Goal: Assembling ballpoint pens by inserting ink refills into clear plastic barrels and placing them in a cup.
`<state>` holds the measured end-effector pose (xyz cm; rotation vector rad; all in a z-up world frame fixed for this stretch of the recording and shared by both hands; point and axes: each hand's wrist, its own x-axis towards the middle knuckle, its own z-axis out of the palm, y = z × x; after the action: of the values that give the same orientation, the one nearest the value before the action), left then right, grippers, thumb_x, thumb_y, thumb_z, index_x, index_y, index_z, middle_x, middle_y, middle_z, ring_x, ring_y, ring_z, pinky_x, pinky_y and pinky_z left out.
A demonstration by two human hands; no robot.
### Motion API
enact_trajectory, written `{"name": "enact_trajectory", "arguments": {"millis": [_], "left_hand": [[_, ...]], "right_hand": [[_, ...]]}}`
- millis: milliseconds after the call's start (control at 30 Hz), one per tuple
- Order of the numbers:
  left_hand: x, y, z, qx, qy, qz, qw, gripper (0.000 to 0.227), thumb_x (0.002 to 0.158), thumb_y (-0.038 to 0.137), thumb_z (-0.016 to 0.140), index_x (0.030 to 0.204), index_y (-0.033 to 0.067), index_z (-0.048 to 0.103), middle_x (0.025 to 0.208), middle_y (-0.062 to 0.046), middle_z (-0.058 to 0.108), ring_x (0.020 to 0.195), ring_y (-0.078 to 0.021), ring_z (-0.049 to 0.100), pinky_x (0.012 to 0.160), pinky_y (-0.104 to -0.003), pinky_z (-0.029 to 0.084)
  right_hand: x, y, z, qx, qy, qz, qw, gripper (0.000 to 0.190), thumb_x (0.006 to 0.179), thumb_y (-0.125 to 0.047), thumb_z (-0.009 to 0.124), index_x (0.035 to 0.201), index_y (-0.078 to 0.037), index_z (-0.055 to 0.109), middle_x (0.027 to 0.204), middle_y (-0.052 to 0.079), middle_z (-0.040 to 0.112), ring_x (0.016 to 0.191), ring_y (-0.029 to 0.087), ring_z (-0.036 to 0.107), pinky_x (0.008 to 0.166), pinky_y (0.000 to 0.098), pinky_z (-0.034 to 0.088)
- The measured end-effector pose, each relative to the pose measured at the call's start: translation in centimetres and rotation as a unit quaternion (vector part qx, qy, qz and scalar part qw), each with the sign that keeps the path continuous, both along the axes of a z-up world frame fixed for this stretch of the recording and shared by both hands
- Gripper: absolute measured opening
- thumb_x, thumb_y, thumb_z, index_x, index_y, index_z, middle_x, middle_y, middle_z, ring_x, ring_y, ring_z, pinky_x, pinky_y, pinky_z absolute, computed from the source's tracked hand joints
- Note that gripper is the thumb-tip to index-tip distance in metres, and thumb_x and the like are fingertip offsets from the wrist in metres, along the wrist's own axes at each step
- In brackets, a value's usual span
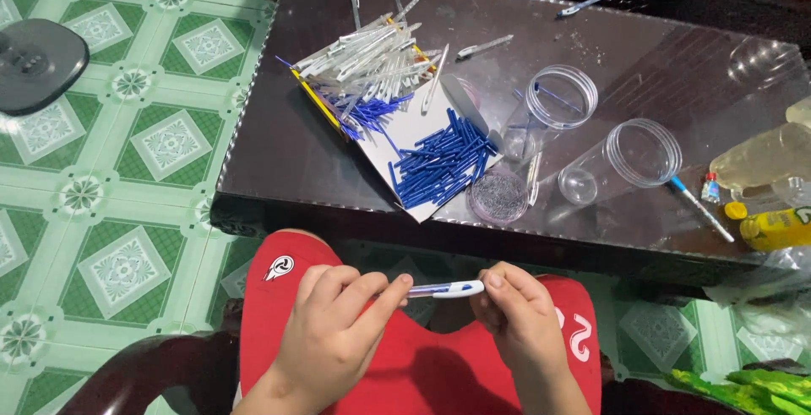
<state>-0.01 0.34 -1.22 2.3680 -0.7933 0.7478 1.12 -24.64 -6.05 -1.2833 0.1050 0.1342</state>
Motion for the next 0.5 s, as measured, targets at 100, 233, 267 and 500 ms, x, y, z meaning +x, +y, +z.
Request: {"name": "enact_trajectory", "arguments": {"millis": [100, 233, 267, 500], "left_hand": [[0.3, 0.7, -1.8, -0.025, 0.038, 0.001, 0.999, 0.030, 0.094, 0.004, 0.058, 0.123, 0.0050, 0.067, 0.106, -0.004, 0.069, 0.084, -0.0254, 0.055, 0.077, -0.042, 0.042], [1.4, 1.9, -5.8, -0.085, 0.112, 0.040, 0.989, 0.026, 0.093, 0.004, 0.063, 0.118, 0.0067, 0.068, 0.102, -0.007, 0.070, 0.085, -0.0278, 0.060, 0.077, -0.042, 0.046], [1.6, 1.8, -6.8, -0.123, 0.181, 0.080, 0.972, 0.021, 0.096, 0.012, 0.060, 0.113, 0.0069, 0.072, 0.102, -0.005, 0.073, 0.091, -0.0262, 0.063, 0.084, -0.041, 0.049], [1.9, 1.3, -16.4, 0.025, 0.537, 0.077, 0.840, 0.036, 0.102, 0.035, 0.047, 0.124, 0.0182, 0.070, 0.121, -0.003, 0.074, 0.118, -0.0263, 0.065, 0.105, -0.040, 0.048]], "right_hand": [[0.8, -0.7, -0.5, 0.013, -0.040, -0.068, 0.997, 0.025, 0.095, -0.012, 0.060, 0.073, 0.000, 0.056, 0.054, 0.006, 0.041, 0.049, 0.015, 0.037, 0.046, 0.0305, 0.031], [5.2, -1.5, 1.7, -0.055, -0.083, -0.145, 0.984, 0.026, 0.092, -0.015, 0.058, 0.069, -0.005, 0.053, 0.049, 0.006, 0.042, 0.046, 0.014, 0.038, 0.046, 0.0291, 0.027], [6.7, -1.5, 2.2, -0.095, -0.099, -0.155, 0.978, 0.027, 0.097, -0.017, 0.055, 0.072, -0.007, 0.050, 0.051, 0.006, 0.043, 0.045, 0.014, 0.038, 0.046, 0.0285, 0.029], [12.7, -8.6, 2.5, -0.470, -0.272, -0.345, 0.766, 0.035, 0.117, -0.010, 0.059, 0.082, -0.007, 0.054, 0.077, 0.006, 0.053, 0.073, 0.019, 0.047, 0.068, 0.0377, 0.037]]}}
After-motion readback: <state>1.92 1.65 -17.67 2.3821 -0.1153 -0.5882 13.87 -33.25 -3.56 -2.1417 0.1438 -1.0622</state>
